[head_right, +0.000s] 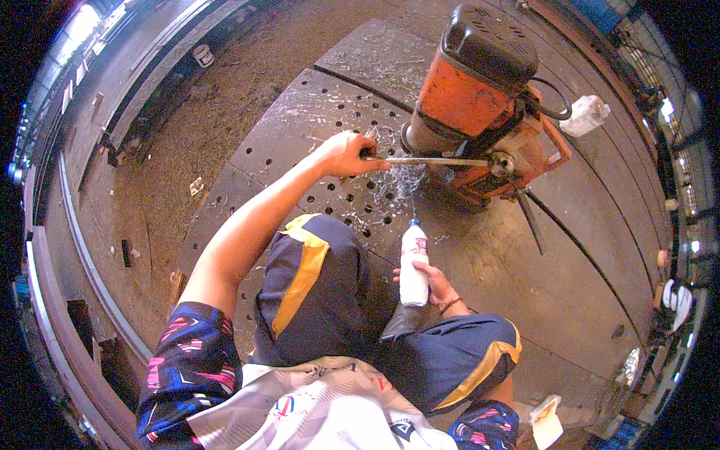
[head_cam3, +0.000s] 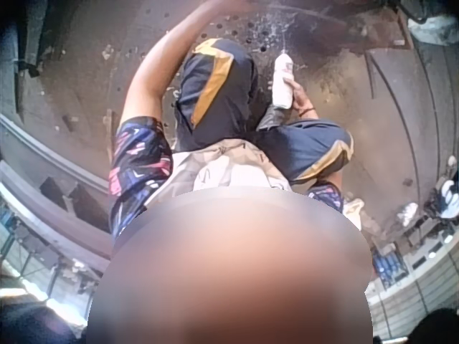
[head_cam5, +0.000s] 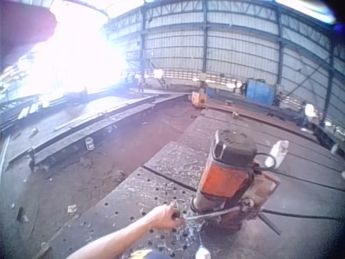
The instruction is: The person sits on the floor and operates a portable drill press on a perforated metal plate. They pull the starter cord to run the machine and then pour liquid from a bottle onto the drilling area.
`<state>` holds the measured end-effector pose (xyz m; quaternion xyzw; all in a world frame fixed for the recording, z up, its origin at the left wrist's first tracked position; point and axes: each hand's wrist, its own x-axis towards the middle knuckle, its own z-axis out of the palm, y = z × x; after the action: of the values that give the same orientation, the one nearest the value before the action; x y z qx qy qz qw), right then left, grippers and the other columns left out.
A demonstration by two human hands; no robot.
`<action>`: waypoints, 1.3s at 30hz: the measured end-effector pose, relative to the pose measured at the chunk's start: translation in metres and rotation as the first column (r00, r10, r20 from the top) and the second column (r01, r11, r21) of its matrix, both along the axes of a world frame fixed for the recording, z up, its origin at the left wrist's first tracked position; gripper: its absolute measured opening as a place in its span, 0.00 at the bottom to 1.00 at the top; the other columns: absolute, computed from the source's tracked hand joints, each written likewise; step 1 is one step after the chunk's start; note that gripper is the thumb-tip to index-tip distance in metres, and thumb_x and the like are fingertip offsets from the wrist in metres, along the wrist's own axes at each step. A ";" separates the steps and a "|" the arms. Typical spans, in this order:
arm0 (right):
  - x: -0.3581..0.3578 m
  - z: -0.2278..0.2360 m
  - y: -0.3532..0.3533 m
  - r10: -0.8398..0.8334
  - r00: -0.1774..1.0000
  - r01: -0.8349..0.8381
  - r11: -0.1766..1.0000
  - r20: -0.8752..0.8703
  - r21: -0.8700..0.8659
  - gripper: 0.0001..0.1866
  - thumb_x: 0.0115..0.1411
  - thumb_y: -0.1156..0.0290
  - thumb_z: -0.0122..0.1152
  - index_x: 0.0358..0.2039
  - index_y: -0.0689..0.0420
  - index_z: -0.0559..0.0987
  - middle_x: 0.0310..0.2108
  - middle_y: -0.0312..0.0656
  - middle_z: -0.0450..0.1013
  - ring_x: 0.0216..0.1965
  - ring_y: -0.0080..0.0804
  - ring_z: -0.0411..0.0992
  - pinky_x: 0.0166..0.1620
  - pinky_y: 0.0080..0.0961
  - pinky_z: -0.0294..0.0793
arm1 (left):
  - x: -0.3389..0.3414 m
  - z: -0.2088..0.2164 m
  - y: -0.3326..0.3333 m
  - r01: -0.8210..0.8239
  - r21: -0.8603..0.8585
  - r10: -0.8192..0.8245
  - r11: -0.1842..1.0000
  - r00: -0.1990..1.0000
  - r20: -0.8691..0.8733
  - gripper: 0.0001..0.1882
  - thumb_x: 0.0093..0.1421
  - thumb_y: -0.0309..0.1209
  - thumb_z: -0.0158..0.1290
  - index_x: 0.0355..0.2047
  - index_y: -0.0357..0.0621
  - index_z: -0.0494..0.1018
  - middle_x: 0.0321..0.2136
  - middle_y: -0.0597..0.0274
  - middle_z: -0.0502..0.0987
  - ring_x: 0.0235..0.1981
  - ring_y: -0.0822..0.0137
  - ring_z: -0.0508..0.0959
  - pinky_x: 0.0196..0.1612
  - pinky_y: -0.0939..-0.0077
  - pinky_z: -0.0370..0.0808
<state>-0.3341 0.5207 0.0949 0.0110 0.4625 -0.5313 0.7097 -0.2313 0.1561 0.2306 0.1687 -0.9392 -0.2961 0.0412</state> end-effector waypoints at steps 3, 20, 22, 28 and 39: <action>0.000 0.001 0.000 0.010 1.000 -0.010 1.000 0.000 0.006 0.28 0.64 0.59 0.55 0.58 0.66 0.66 0.51 0.57 0.75 0.50 0.48 0.77 0.51 0.40 0.80 | 0.000 -0.001 0.000 0.002 -0.005 -0.002 1.000 1.000 -0.011 0.36 0.51 0.65 0.57 0.31 0.37 0.81 0.24 0.41 0.79 0.31 0.43 0.81 0.37 0.54 0.77; 0.000 0.003 0.000 -0.003 1.000 0.002 1.000 -0.020 -0.014 0.29 0.64 0.59 0.56 0.58 0.65 0.66 0.50 0.55 0.75 0.49 0.47 0.77 0.51 0.39 0.79 | 0.000 0.000 0.000 -0.002 0.020 0.001 1.000 0.999 0.047 0.38 0.51 0.65 0.57 0.36 0.36 0.81 0.30 0.40 0.81 0.36 0.44 0.82 0.42 0.55 0.78; -0.001 -0.002 0.002 -0.005 0.999 0.005 1.000 -0.048 0.000 0.29 0.64 0.59 0.57 0.58 0.65 0.67 0.50 0.54 0.76 0.49 0.46 0.78 0.51 0.39 0.79 | 0.000 0.000 0.000 -0.005 0.023 0.004 1.000 0.999 0.036 0.38 0.51 0.65 0.57 0.36 0.37 0.81 0.29 0.40 0.81 0.35 0.44 0.82 0.42 0.55 0.78; -0.002 -0.004 0.003 -0.013 0.997 0.014 1.000 -0.070 0.014 0.29 0.63 0.57 0.58 0.57 0.66 0.68 0.50 0.53 0.76 0.49 0.45 0.77 0.51 0.39 0.79 | 0.001 -0.003 0.000 -0.002 0.018 0.002 1.000 1.000 0.012 0.36 0.51 0.65 0.57 0.32 0.37 0.81 0.25 0.41 0.80 0.31 0.44 0.82 0.39 0.54 0.77; 0.000 0.003 -0.001 0.013 1.000 -0.013 1.000 -0.024 -0.022 0.30 0.64 0.57 0.57 0.59 0.66 0.65 0.52 0.55 0.75 0.50 0.47 0.77 0.52 0.39 0.79 | 0.001 -0.009 0.000 0.004 0.015 -0.004 1.000 0.999 -0.054 0.36 0.52 0.65 0.57 0.29 0.37 0.79 0.21 0.42 0.77 0.27 0.44 0.80 0.34 0.54 0.75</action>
<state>-0.3342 0.5193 0.0982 -0.0063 0.4650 -0.5319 0.7076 -0.2302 0.1561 0.2211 0.1591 -0.9359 -0.3075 0.0646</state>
